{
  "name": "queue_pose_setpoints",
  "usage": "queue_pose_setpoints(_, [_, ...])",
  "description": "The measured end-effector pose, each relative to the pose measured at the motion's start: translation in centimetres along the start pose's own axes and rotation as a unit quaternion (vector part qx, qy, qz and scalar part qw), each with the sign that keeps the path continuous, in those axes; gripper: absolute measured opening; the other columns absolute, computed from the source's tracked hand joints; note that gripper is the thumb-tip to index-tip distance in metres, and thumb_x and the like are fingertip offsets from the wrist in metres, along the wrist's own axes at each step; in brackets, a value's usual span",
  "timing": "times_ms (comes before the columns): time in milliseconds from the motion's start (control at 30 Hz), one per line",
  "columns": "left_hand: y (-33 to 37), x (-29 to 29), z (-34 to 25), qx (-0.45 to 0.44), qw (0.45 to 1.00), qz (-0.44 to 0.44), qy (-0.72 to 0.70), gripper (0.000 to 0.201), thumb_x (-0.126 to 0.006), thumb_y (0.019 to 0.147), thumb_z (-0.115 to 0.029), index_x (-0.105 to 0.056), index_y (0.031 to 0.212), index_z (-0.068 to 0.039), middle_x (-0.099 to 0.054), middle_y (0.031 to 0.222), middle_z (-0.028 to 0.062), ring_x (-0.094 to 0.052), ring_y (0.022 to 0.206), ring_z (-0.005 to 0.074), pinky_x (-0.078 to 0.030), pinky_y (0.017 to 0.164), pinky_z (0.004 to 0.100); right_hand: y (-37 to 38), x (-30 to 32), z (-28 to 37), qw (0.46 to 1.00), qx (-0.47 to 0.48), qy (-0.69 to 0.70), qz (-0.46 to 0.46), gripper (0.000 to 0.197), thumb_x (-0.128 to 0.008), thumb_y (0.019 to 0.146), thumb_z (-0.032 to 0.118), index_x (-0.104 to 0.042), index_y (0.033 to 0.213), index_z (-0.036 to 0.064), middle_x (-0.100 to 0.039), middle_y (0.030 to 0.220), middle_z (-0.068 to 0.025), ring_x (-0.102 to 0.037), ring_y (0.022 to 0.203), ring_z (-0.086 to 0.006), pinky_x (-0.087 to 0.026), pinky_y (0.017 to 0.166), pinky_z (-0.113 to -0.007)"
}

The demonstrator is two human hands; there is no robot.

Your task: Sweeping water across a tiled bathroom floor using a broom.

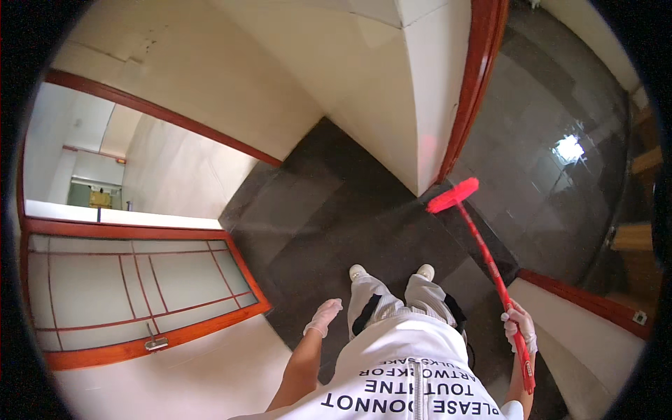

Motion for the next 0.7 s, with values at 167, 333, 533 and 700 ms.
queue_pose_setpoints(167, [-1.0,-1.4,-3.3,-0.091,0.993,0.025,0.064,0.037,-0.050,0.072,-0.024,-0.050,0.104,-0.005,-0.049,0.107,0.0072,-0.042,0.102,0.0165,-0.031,0.086,0.0259,0.5,3.4,1.3,0.976,0.016,-0.215,-0.017,0.040,-0.045,0.073,0.006,-0.041,0.113,0.0020,-0.049,0.065,-0.0056,-0.038,0.037,-0.0047,-0.031,0.031,-0.017])
queue_pose_setpoints(333, [-2.5,-2.3,0.3,0.094,0.989,0.022,-0.113,0.043,-0.055,0.067,-0.024,-0.049,0.105,-0.005,-0.050,0.101,0.0046,-0.044,0.094,0.0141,-0.030,0.086,0.0284,4.6,6.0,4.3,0.927,0.051,-0.368,-0.043,0.038,-0.051,0.073,0.005,-0.043,0.109,-0.0025,-0.052,0.061,-0.0077,-0.045,0.040,-0.0108,-0.035,0.035,-0.023])
queue_pose_setpoints(533, [-2.8,-1.6,3.2,0.088,0.987,0.003,-0.137,0.046,-0.056,0.066,-0.026,-0.048,0.105,-0.003,-0.049,0.100,0.0041,-0.043,0.092,0.0146,-0.030,0.086,0.0287,6.5,6.2,5.7,0.830,0.144,-0.491,-0.224,0.031,-0.044,0.077,0.005,-0.044,0.108,0.0072,-0.047,0.058,-0.0040,-0.042,0.040,-0.0096,-0.032,0.034,-0.024])
queue_pose_setpoints(700, [-2.0,-0.8,4.5,0.024,0.996,0.008,-0.088,0.041,-0.051,0.075,-0.030,-0.046,0.108,-0.005,-0.048,0.104,0.0050,-0.043,0.099,0.0155,-0.030,0.087,0.0297,4.2,3.9,4.7,0.919,0.232,-0.283,-0.149,0.044,-0.049,0.070,0.004,-0.042,0.113,0.0089,-0.042,0.060,0.0023,-0.036,0.036,-0.0049,-0.029,0.031,-0.018])
Point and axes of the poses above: each hand's wrist, its own y-axis towards the middle knuckle, its own x-axis out of the back of the hand, z = x × y, the point moved 8 cm from there along y, towards the middle knuckle
